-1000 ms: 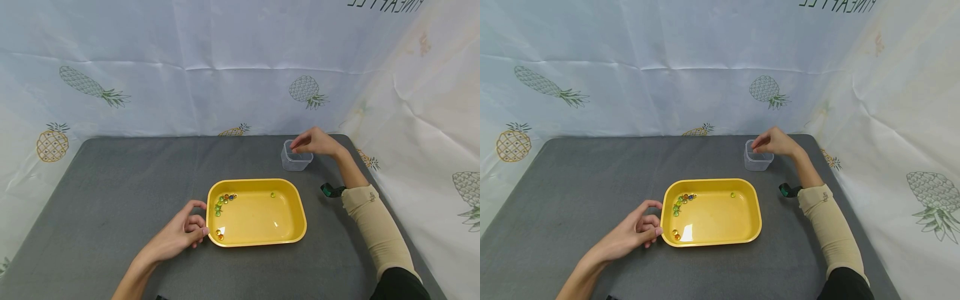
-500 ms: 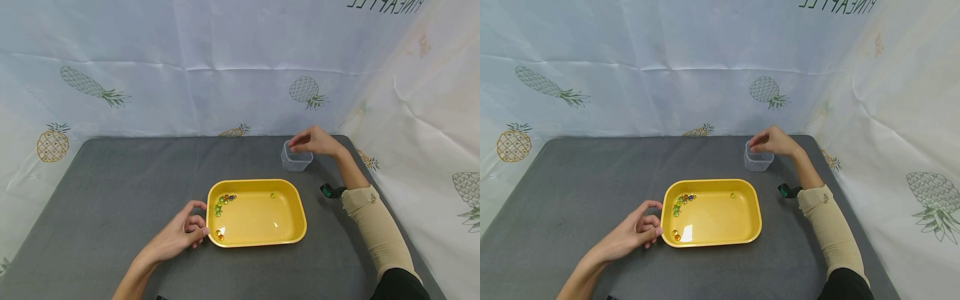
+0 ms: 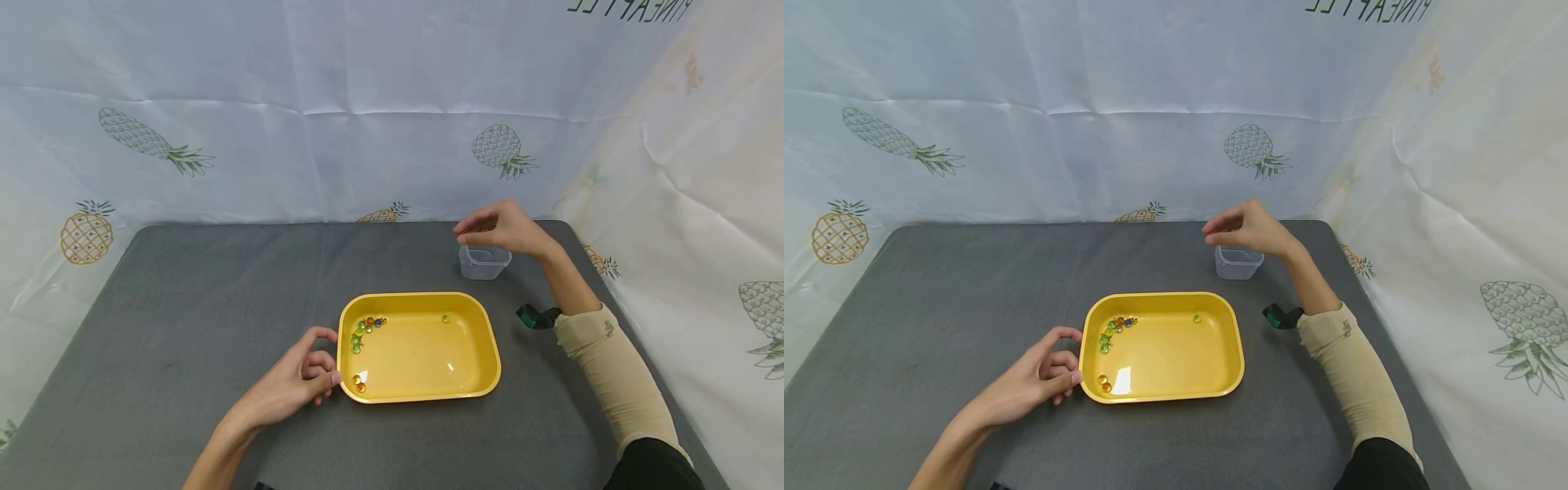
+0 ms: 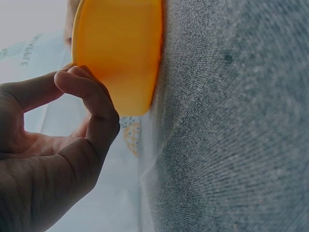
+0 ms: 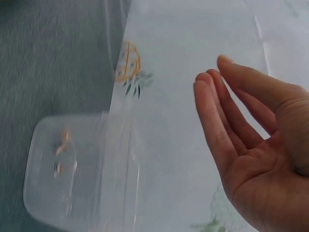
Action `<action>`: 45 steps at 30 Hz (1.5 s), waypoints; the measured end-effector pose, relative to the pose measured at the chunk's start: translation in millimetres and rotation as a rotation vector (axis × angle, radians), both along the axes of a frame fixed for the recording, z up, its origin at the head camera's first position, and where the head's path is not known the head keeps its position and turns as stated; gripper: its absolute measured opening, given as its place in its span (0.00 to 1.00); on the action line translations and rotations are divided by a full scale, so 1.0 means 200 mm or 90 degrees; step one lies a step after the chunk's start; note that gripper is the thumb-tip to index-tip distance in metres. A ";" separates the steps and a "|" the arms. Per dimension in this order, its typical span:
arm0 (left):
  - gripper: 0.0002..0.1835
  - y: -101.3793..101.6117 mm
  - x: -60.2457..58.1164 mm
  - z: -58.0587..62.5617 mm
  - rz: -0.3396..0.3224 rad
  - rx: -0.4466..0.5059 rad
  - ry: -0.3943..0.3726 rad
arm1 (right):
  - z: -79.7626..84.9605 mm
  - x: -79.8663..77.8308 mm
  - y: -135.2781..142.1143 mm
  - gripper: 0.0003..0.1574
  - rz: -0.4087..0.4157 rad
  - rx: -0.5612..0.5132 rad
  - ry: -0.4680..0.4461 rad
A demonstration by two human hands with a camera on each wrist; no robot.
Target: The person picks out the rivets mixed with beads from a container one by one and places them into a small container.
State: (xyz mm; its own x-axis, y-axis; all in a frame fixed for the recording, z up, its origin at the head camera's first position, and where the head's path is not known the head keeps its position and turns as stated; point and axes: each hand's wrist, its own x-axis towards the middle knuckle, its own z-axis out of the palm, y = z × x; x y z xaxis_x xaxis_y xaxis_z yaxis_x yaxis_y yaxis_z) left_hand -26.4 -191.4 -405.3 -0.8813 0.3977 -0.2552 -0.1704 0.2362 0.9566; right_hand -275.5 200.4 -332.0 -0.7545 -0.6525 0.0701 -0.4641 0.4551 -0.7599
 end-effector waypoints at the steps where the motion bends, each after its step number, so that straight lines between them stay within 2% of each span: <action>1: 0.31 0.00 0.00 0.00 0.000 0.000 0.000 | 0.01 0.01 -0.02 0.13 0.006 -0.010 -0.003; 11: 0.32 -0.01 0.00 0.01 0.002 -0.005 -0.006 | 0.06 0.11 -0.20 0.14 0.060 -0.071 -0.015; 17: 0.32 -0.01 0.00 0.01 0.004 -0.009 -0.009 | 0.08 0.17 -0.29 0.15 0.081 -0.103 -0.062; 23: 0.31 -0.01 0.00 0.01 0.003 -0.012 -0.004 | 0.06 0.21 -0.39 0.15 0.120 -0.120 -0.100; 36: 0.31 0.00 0.00 0.01 0.007 -0.005 -0.008 | 0.01 0.29 -0.59 0.11 0.194 -0.071 -0.115; 45: 0.30 0.00 0.00 0.00 -0.001 -0.001 -0.006 | -0.04 0.32 -0.72 0.12 0.266 -0.022 -0.183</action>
